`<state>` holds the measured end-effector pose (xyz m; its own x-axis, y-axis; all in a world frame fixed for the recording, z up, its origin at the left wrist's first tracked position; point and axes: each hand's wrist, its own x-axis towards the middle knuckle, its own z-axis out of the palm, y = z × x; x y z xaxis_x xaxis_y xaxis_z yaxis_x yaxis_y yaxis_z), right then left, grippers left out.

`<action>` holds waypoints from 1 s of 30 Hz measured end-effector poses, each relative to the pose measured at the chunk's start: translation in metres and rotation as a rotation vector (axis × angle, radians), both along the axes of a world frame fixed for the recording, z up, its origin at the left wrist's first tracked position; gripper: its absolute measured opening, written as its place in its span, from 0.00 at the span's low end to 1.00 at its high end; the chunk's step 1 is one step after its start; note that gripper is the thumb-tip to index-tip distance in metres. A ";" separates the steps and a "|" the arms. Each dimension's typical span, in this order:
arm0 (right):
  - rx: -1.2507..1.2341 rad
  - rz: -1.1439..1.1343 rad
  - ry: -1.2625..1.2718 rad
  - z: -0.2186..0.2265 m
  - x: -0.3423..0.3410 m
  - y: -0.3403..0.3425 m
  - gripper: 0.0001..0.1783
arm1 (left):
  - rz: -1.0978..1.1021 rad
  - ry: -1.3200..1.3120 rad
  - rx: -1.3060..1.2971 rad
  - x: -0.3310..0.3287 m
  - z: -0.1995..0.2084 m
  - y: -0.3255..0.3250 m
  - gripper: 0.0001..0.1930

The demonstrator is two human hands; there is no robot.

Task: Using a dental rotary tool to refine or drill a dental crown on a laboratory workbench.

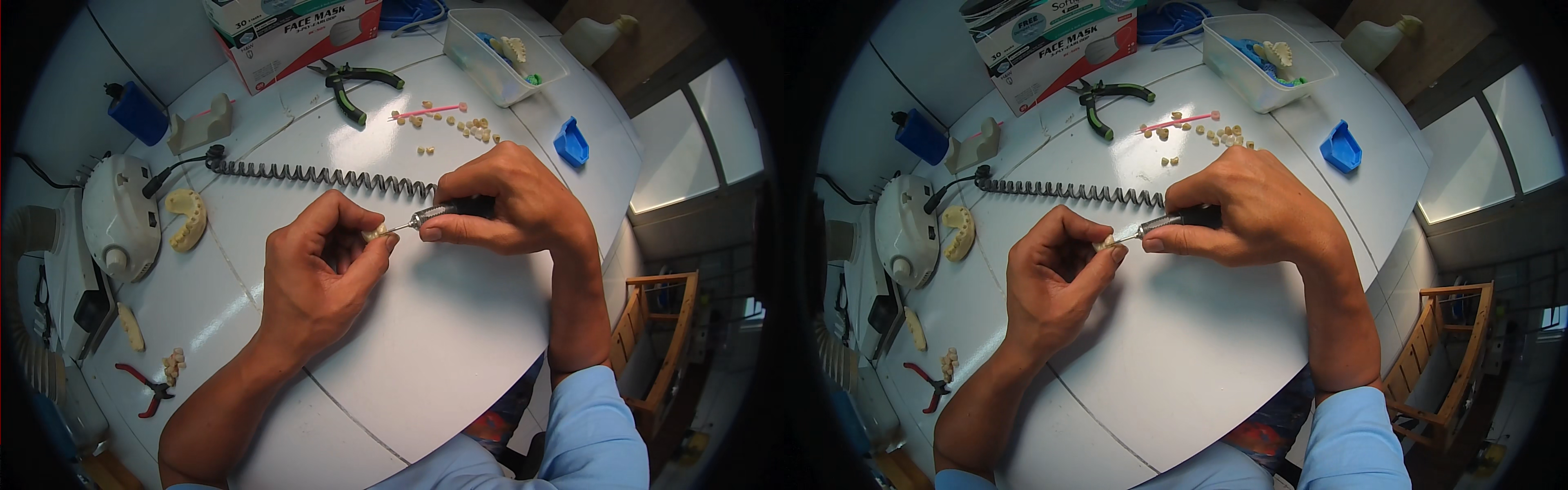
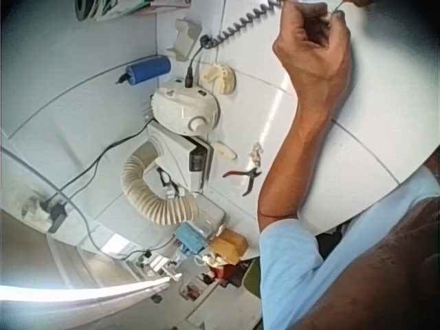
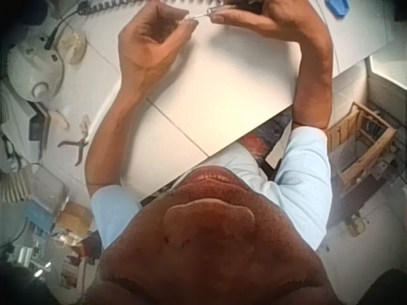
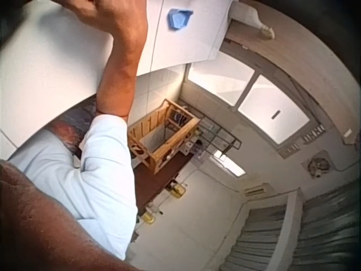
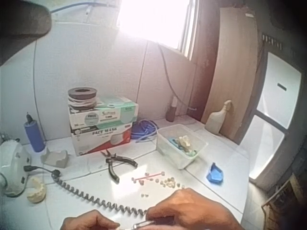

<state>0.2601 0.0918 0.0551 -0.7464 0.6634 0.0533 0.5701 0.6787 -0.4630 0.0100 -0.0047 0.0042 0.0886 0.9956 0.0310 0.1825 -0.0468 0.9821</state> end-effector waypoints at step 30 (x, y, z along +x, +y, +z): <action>-0.017 0.003 -0.007 0.001 0.000 0.000 0.33 | 0.024 0.022 -0.016 0.003 0.003 -0.002 0.08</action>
<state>0.2603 0.0918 0.0564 -0.7487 0.6619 0.0369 0.5712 0.6724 -0.4707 0.0127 -0.0062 0.0074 0.0656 0.9978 0.0134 0.2046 -0.0265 0.9785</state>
